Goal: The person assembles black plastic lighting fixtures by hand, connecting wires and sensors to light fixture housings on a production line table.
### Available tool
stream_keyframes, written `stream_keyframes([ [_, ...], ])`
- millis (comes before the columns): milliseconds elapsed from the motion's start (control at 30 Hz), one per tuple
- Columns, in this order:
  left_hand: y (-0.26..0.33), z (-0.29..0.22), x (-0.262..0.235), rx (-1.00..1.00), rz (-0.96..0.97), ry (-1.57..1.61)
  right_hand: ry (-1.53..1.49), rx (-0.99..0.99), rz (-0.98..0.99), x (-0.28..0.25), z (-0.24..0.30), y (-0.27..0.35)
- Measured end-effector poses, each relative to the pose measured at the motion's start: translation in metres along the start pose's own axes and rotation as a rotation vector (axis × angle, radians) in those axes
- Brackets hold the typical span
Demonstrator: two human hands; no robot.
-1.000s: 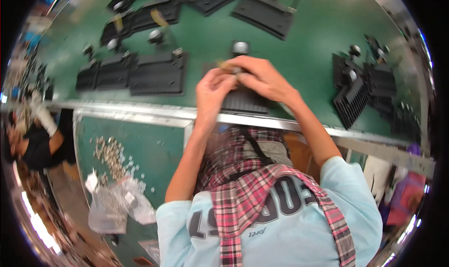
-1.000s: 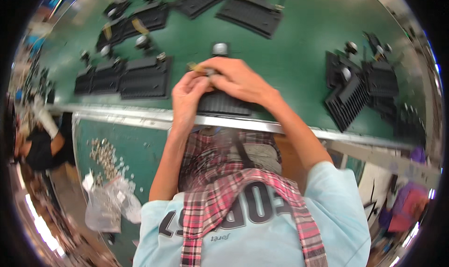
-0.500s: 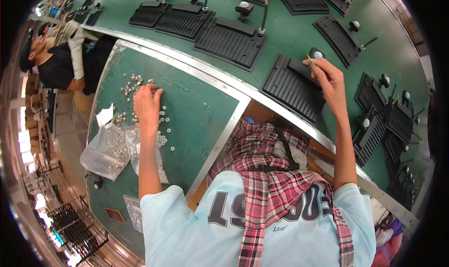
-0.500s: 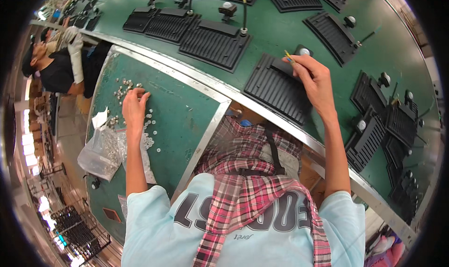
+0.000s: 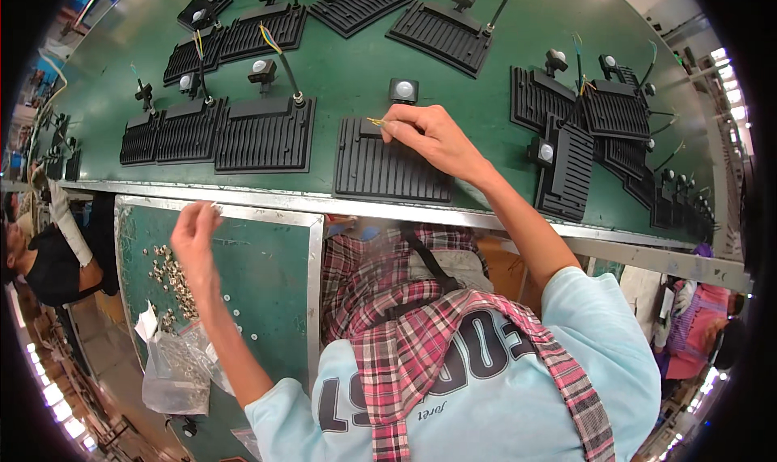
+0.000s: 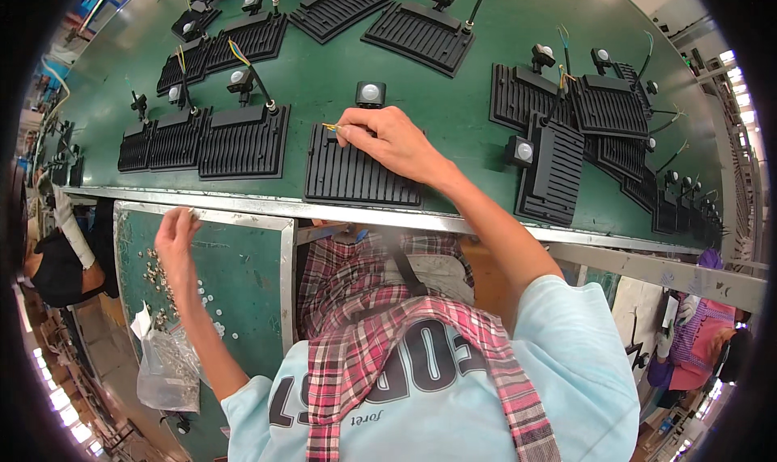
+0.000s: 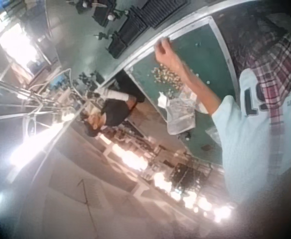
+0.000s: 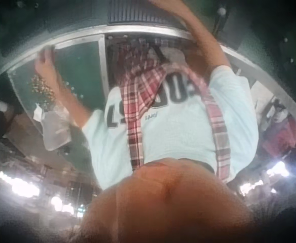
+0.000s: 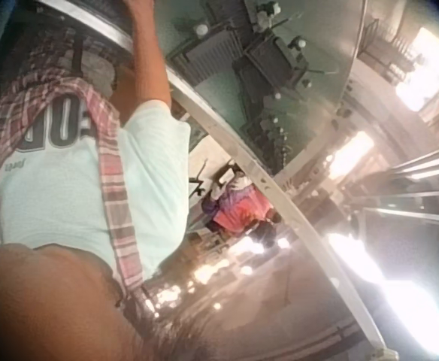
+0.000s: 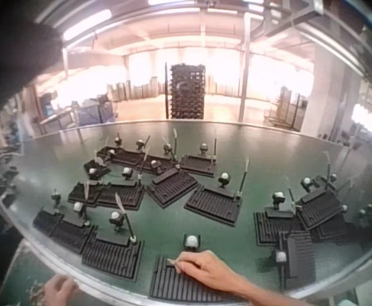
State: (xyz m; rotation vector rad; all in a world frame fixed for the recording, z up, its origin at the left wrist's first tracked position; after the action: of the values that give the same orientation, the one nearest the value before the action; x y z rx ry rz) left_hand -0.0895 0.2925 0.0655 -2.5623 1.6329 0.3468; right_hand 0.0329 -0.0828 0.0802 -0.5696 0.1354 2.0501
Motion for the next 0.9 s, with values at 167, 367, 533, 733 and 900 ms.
stream_keyframes([
  [167, -0.005, -0.028, 0.128, -0.056, 0.362, 0.559, -0.021, 0.036, 0.029, 0.000, 0.003, 0.002],
  [367, 0.001, -0.038, 0.198, -0.193, 0.507, 0.845, -0.154, 0.023, 0.067, -0.003, 0.007, 0.007],
  [533, 0.007, -0.034, 0.212, -0.218, 0.556, 0.890, -0.149, 0.005, 0.028, -0.003, 0.002, 0.007],
  [733, 0.011, -0.036, 0.216, -0.132, 0.540, 0.791, -0.136, -0.049, -0.029, 0.003, -0.005, 0.004],
  [900, 0.015, -0.039, 0.224, -0.058, 0.451, 0.695, -0.106, -0.010, -0.050, -0.004, 0.004, 0.007],
])
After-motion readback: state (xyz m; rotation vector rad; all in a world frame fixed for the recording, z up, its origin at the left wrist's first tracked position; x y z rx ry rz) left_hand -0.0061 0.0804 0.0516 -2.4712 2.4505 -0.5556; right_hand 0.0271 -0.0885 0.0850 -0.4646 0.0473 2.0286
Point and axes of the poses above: each hand's wrist, its own y-axis away from the middle knuckle, its own x-axis out of the palm, z = x × y, the point moved 1 cm from there along -y, towards the middle knuckle, and after that the axes turned 2 degrees about y, right-handed, at the moved point
